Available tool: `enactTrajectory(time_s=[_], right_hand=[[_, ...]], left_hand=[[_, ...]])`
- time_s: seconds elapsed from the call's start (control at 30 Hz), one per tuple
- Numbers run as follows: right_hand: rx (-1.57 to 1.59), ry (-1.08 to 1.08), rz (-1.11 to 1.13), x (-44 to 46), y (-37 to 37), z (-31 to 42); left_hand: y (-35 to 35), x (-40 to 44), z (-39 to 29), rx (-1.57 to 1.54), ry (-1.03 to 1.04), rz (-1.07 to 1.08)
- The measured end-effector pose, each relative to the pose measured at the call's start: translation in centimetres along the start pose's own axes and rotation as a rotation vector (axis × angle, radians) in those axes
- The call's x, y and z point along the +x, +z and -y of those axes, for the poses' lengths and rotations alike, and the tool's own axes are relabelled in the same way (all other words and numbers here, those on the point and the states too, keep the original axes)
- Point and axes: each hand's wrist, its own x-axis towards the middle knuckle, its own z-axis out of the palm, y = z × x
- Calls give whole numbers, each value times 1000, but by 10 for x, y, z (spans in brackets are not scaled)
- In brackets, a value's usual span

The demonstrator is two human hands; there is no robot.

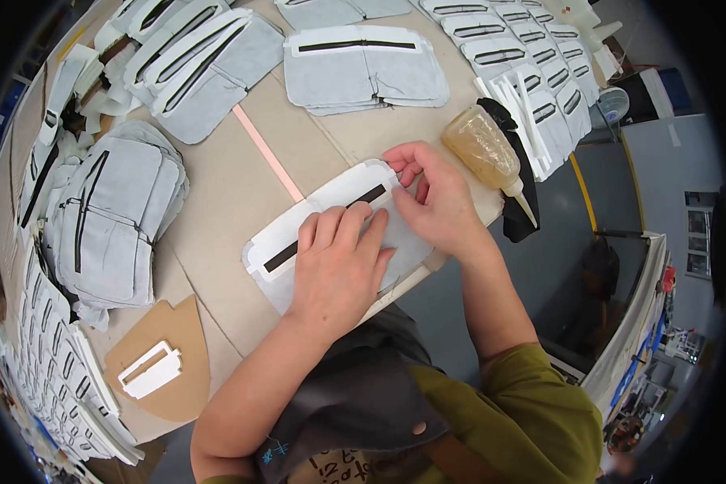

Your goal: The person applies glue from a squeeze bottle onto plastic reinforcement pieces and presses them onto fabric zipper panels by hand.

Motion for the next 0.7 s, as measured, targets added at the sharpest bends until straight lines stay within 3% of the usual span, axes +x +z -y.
enactTrajectory(time_s=[0.13, 0.3, 0.7], right_hand=[[17, 76, 39, 3, -4, 1], [38, -128, -69, 6, 6, -11], [71, 26, 29, 3, -2, -9]], left_hand=[[-1, 2, 0, -10, 0, 54], [0, 1, 0, 13, 15, 62], [0, -3, 0, 35, 39, 66]])
